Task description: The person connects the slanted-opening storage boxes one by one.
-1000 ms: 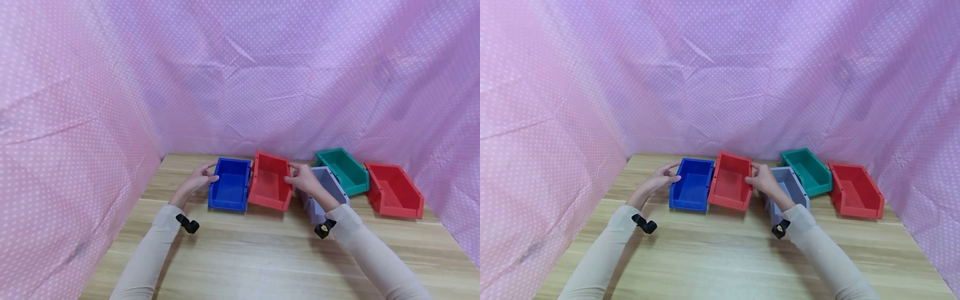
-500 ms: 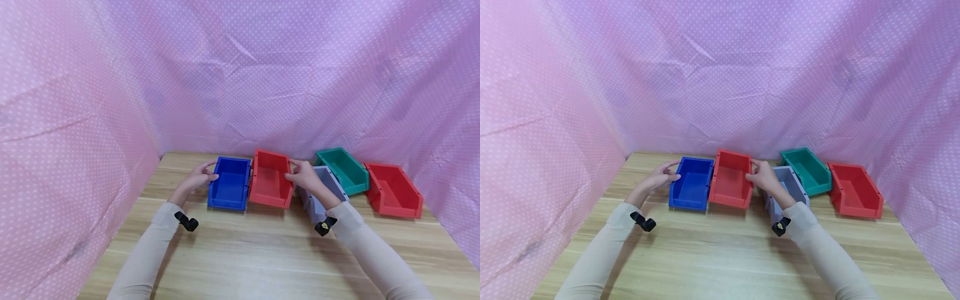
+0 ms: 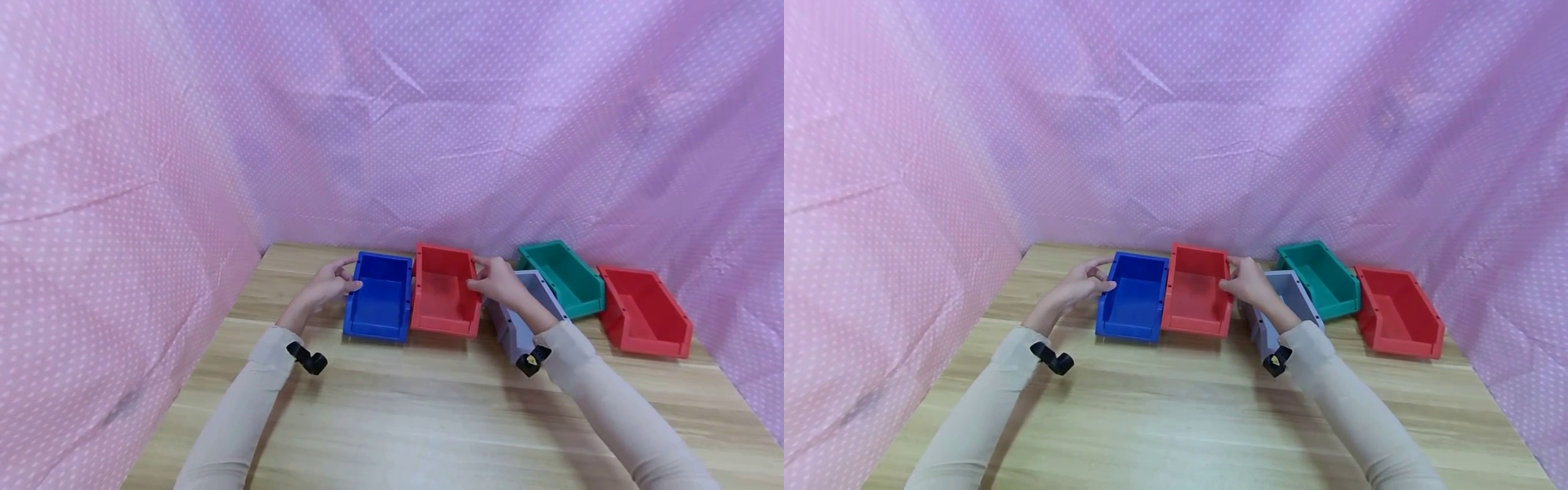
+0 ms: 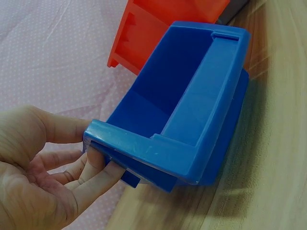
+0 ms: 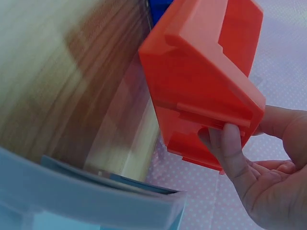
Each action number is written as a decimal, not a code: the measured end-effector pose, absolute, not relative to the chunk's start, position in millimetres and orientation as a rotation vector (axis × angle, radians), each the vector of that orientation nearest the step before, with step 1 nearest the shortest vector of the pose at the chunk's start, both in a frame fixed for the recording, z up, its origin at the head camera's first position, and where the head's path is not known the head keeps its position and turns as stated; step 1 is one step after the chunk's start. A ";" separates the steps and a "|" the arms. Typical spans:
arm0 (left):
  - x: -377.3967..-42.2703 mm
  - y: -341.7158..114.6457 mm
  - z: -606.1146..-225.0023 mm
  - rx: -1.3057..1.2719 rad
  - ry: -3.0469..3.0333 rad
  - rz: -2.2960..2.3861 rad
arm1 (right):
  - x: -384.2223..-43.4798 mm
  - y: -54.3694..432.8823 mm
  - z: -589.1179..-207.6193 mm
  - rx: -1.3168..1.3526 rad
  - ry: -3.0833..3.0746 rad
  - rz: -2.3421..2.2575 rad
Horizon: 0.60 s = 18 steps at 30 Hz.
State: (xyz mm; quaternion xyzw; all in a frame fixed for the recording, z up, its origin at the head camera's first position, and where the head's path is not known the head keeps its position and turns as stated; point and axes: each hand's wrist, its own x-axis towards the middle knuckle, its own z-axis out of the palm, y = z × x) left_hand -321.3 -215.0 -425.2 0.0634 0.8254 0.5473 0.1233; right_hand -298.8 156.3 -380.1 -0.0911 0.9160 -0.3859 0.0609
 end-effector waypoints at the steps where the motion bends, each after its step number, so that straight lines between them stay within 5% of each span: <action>1: -321.6 -214.6 -424.7 0.192 2.407 1.596 | -299.6 156.4 -379.3 -0.269 2.770 -1.159; 18: -325.3 -216.3 -425.2 0.151 2.388 1.602 | -301.2 147.9 -373.2 -0.216 2.776 -1.139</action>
